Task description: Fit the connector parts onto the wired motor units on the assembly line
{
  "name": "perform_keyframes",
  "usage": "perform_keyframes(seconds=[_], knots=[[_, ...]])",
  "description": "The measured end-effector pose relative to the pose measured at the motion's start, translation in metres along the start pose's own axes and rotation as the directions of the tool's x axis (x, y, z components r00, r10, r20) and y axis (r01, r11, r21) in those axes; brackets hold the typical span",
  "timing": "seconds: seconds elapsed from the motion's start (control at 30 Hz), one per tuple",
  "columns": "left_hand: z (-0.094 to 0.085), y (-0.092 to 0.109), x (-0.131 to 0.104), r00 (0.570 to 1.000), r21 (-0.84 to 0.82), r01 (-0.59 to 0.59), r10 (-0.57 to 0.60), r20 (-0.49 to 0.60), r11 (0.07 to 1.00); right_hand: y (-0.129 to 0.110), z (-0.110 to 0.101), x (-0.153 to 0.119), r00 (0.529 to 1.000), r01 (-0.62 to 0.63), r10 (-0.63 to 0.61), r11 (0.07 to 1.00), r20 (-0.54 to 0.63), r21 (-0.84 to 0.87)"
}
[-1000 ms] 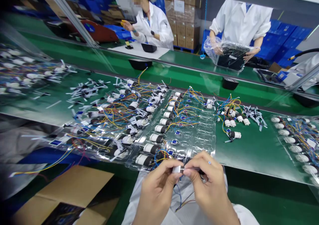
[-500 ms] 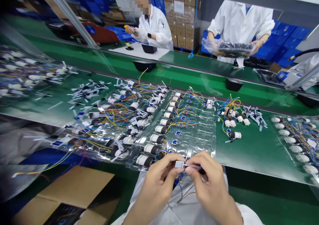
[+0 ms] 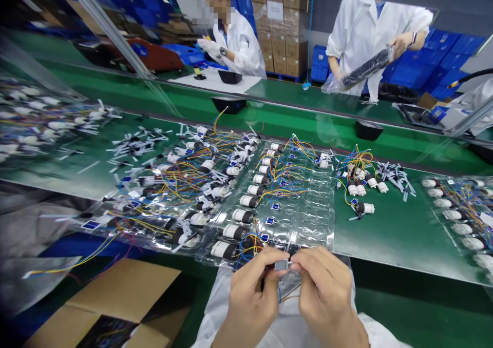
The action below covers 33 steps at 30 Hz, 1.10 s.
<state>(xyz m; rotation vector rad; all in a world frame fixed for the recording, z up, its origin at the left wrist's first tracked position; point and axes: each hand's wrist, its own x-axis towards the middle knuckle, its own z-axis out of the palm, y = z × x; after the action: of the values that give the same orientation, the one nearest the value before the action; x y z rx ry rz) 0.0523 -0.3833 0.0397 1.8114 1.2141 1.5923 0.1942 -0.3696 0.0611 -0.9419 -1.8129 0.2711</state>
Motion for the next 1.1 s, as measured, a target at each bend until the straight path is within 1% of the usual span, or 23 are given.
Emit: perform_keyframes(seconds=[0.07,0.13,0.17,0.23,0.27,0.33,0.4,0.43,0.47,0.5,0.57,0.6,0.63,0.7,0.77,0.83,0.9,0.97,1.03,1.1], knots=[[0.002,0.0,0.001,0.999,0.024,-0.036,0.035,0.005,0.999,0.0,-0.002,0.0,1.0,-0.003,0.003,1.0,0.004,-0.01],[0.003,-0.001,0.0,0.998,0.048,-0.063,0.063,0.007,0.997,0.002,-0.004,0.001,0.999,-0.026,0.026,1.0,0.043,0.001],[0.003,-0.002,0.0,0.997,0.052,-0.072,0.072,0.016,0.996,0.003,-0.005,0.002,0.996,-0.052,0.051,0.999,0.076,0.017],[0.0,-0.004,-0.002,0.994,0.042,-0.095,0.093,0.051,0.995,0.006,-0.009,0.002,0.977,-0.145,0.133,0.987,0.167,0.062],[-0.002,-0.006,-0.003,0.993,0.03,-0.096,0.094,0.076,0.995,0.008,-0.012,0.003,0.959,-0.204,0.181,0.975,0.218,0.086],[-0.007,-0.008,-0.005,0.988,-0.005,-0.08,0.08,0.133,0.997,0.011,-0.019,0.004,0.907,-0.313,0.257,0.941,0.332,0.127],[-0.011,-0.011,-0.007,0.981,-0.016,-0.034,0.036,0.19,0.999,0.013,-0.029,0.01,0.852,-0.388,0.286,0.907,0.438,0.163],[-0.013,-0.013,-0.007,0.977,-0.002,-0.008,0.008,0.213,1.0,0.014,-0.034,0.015,0.834,-0.413,0.286,0.891,0.473,0.189],[-0.014,-0.015,-0.007,0.973,0.022,0.008,-0.013,0.231,1.0,0.015,-0.04,0.022,0.826,-0.43,0.28,0.874,0.49,0.225],[-0.015,-0.015,-0.005,0.967,0.046,0.014,-0.025,0.252,0.999,0.016,-0.046,0.03,0.827,-0.44,0.27,0.857,0.493,0.269],[-0.018,-0.015,0.004,0.947,0.067,0.024,-0.044,0.317,0.997,0.019,-0.056,0.051,0.85,-0.434,0.249,0.829,0.464,0.351],[-0.02,-0.014,0.012,0.929,0.061,0.047,-0.066,0.363,0.997,0.023,-0.059,0.064,0.863,-0.424,0.243,0.826,0.442,0.373],[-0.022,-0.012,0.022,0.908,0.039,0.094,-0.102,0.406,0.995,0.029,-0.061,0.077,0.875,-0.411,0.246,0.831,0.416,0.375],[-0.028,-0.011,0.053,0.866,-0.037,0.251,-0.207,0.455,0.967,0.05,-0.059,0.104,0.896,-0.392,0.274,0.857,0.349,0.334],[-0.03,-0.015,0.093,0.851,-0.167,0.403,-0.301,0.431,0.9,0.082,-0.054,0.13,0.904,-0.396,0.319,0.875,0.283,0.277],[-0.027,-0.026,0.139,0.853,-0.242,0.476,-0.377,0.361,0.845,0.12,-0.048,0.151,0.894,-0.431,0.372,0.865,0.25,0.255],[-0.015,-0.045,0.184,0.862,-0.246,0.48,-0.4,0.311,0.842,0.156,-0.043,0.164,0.888,-0.452,0.405,0.856,0.218,0.252],[0.003,-0.068,0.219,0.859,-0.229,0.498,-0.437,0.267,0.837,0.185,-0.04,0.168,0.879,-0.473,0.435,0.846,0.193,0.245],[0.027,-0.092,0.243,0.842,-0.201,0.531,-0.486,0.235,0.823,0.208,-0.037,0.166,0.864,-0.501,0.467,0.834,0.189,0.23],[0.049,-0.113,0.256,0.831,-0.19,0.554,-0.521,0.196,0.811,0.225,-0.032,0.158,0.844,-0.532,0.497,0.821,0.201,0.204]])
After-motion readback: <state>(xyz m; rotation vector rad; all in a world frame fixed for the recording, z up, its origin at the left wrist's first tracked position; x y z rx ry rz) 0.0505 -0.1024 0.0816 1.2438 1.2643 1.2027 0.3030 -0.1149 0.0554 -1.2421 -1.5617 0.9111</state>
